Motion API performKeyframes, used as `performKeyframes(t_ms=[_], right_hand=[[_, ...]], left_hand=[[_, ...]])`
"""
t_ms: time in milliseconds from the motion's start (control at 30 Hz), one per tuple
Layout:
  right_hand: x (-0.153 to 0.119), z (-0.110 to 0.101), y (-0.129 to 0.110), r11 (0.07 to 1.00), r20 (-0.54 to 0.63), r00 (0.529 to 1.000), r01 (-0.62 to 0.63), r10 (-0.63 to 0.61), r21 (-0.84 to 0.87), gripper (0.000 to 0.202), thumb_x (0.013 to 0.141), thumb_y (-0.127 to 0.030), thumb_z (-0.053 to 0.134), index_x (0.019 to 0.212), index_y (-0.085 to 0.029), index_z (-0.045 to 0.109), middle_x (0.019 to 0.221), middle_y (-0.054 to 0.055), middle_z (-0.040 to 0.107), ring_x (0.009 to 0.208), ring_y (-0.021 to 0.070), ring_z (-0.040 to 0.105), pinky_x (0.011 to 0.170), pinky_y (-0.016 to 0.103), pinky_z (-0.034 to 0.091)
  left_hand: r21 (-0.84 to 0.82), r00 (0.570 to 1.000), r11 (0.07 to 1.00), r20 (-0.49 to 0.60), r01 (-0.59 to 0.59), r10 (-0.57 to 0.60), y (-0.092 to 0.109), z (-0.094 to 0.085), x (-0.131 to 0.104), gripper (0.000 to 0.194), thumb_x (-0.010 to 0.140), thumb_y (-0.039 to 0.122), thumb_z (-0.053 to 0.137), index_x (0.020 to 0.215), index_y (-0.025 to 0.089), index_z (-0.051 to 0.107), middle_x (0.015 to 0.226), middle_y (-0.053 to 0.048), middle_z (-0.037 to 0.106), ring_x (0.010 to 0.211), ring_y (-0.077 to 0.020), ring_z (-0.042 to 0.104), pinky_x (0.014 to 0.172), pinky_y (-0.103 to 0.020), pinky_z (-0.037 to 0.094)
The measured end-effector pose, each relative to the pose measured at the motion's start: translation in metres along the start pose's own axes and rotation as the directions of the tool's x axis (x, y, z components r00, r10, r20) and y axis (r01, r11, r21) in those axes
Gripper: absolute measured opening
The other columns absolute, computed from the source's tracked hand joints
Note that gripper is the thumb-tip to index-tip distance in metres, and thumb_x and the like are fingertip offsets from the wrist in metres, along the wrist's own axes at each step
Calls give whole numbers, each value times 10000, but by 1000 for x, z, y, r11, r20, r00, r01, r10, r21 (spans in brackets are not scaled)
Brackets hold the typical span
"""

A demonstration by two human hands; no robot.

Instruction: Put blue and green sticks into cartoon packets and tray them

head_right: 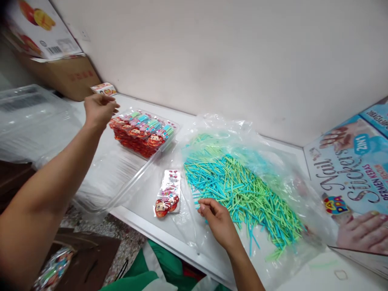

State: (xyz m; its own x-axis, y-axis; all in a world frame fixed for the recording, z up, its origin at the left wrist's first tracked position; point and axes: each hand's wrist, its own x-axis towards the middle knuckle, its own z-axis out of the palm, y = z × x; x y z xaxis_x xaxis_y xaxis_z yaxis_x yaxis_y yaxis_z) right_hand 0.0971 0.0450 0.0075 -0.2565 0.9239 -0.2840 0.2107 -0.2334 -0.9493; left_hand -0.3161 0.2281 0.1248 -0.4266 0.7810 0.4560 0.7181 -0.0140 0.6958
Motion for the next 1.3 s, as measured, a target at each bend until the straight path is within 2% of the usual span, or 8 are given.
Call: performKeyframes(t_ms=[167, 333, 467, 600, 900, 1000, 1167, 1300], right_hand=[[-15, 7, -7, 993, -9, 994, 111, -112, -38, 251, 804, -424, 532, 834, -184, 599, 681, 10, 587, 651, 140, 525, 628, 271, 414], [-37, 4, -12, 986, -13, 987, 162, -163, -38, 258, 806, -432, 519, 817, -184, 592, 640, 1, 568, 607, 128, 499, 594, 260, 410], [-54, -1, -12, 981, -13, 982, 190, -191, -43, 271, 813, -437, 501, 797, -183, 595, 647, 8, 569, 602, 128, 500, 583, 258, 417], [-63, -5, -7, 982, -38, 982, 185, -186, -23, 269, 813, -439, 503, 813, -187, 597, 645, 4, 576, 604, 131, 508, 585, 259, 416], [-61, -11, 6, 979, -69, 979, 188, -194, -84, 264, 831, -421, 478, 852, -188, 601, 686, 9, 592, 654, 142, 534, 642, 273, 424], [-57, 3, 11, 975, -107, 974, 188, -201, -121, 301, 796, -412, 536, 1002, -199, 584, 858, 36, 617, 781, 158, 561, 720, 286, 427], [-53, 31, 23, 981, 45, 982, 187, -185, -48, 242, 801, -416, 519, 851, -188, 585, 754, 2, 592, 671, 127, 529, 622, 245, 413], [-57, 36, 36, 986, 73, 985, 160, -156, -49, 276, 814, -410, 495, 668, -178, 527, 594, -37, 498, 555, 102, 440, 524, 218, 349]], left_hand=[[-303, 890, 952, 446, 51, 94, 72, 1, -162, 315, 795, 411, 502, 898, 131, 604, 794, -53, 656, 611, -127, 575, 588, -240, 442], [227, 841, 974, 522, 27, -145, 52, 41, -268, 412, 732, 516, 535, 980, 191, 583, 971, -86, 643, 820, -224, 598, 669, -294, 410], [443, 818, 880, 433, 173, -379, 19, 73, -272, 599, 633, 600, 582, 1044, 167, 528, 941, -120, 645, 856, -264, 595, 635, -293, 388], [383, 777, 880, 446, 283, -444, 7, 83, -267, 343, 668, 507, 582, 788, 186, 598, 753, -58, 666, 713, -199, 599, 571, -250, 364], [316, 863, 917, 362, 242, -352, 20, 53, -269, 333, 783, 415, 453, 869, 196, 689, 844, -101, 681, 847, -266, 596, 646, -301, 388], [-71, 868, 948, 428, 311, -253, 47, 41, -286, 347, 776, 433, 497, 903, 173, 688, 840, -78, 685, 814, -234, 604, 674, -291, 418], [-379, 586, 633, 797, 675, -147, 93, 43, -332, 319, 659, 382, 676, 864, 138, 705, 800, -65, 694, 737, -192, 614, 676, -275, 449], [-363, 476, 451, 864, 815, -165, 100, 56, -356, 374, 628, 371, 715, 925, 145, 693, 892, -95, 695, 856, -197, 615, 789, -284, 443]])
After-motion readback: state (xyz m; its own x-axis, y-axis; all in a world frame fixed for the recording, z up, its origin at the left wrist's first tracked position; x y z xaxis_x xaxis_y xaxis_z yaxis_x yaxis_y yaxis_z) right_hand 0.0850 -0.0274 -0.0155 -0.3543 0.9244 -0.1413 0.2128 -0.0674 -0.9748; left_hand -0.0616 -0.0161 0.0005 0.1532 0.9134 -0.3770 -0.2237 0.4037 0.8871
